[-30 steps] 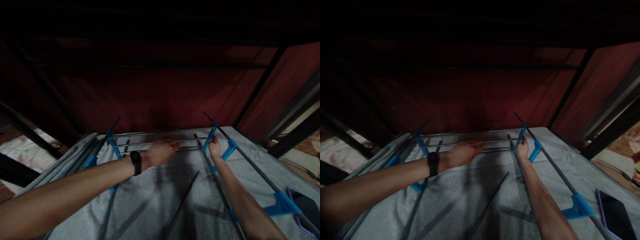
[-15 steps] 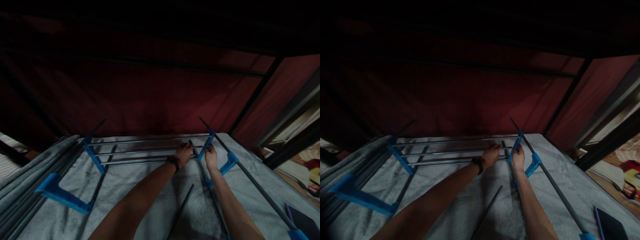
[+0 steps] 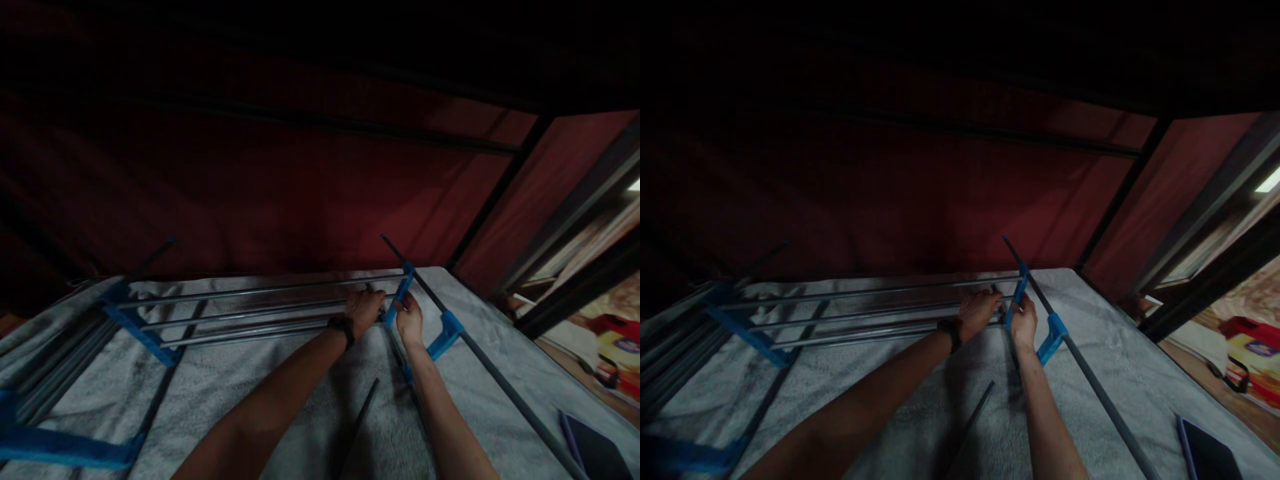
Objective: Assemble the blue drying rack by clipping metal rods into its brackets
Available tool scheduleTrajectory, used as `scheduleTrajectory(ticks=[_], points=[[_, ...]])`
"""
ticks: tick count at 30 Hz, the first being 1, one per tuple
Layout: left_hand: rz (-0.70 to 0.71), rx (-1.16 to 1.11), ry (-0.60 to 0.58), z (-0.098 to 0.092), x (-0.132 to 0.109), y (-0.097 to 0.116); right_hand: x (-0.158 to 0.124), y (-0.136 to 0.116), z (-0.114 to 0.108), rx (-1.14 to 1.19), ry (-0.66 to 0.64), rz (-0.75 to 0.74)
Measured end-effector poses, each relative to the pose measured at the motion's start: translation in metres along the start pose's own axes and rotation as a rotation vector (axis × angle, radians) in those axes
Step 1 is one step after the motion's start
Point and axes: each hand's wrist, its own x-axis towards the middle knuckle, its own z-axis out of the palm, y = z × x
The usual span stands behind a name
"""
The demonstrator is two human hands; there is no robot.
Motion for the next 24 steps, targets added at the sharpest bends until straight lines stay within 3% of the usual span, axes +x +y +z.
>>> scheduleTrajectory(ticks=[7, 15, 24], points=[[0.004, 0.005, -0.007, -0.004, -0.001, 0.002, 0.0, -0.004, 0.001, 0.019, -0.005, 0.077], [0.006, -0.033, -0.006, -0.002, 0.0, 0.0, -0.001, -0.016, -0.003, -0.001, -0.037, 0.052], [0.015, -0.076, -0.01, -0.019, 0.004, -0.001, 0.003, -0.018, -0.009, -0.071, -0.042, 0.011]])
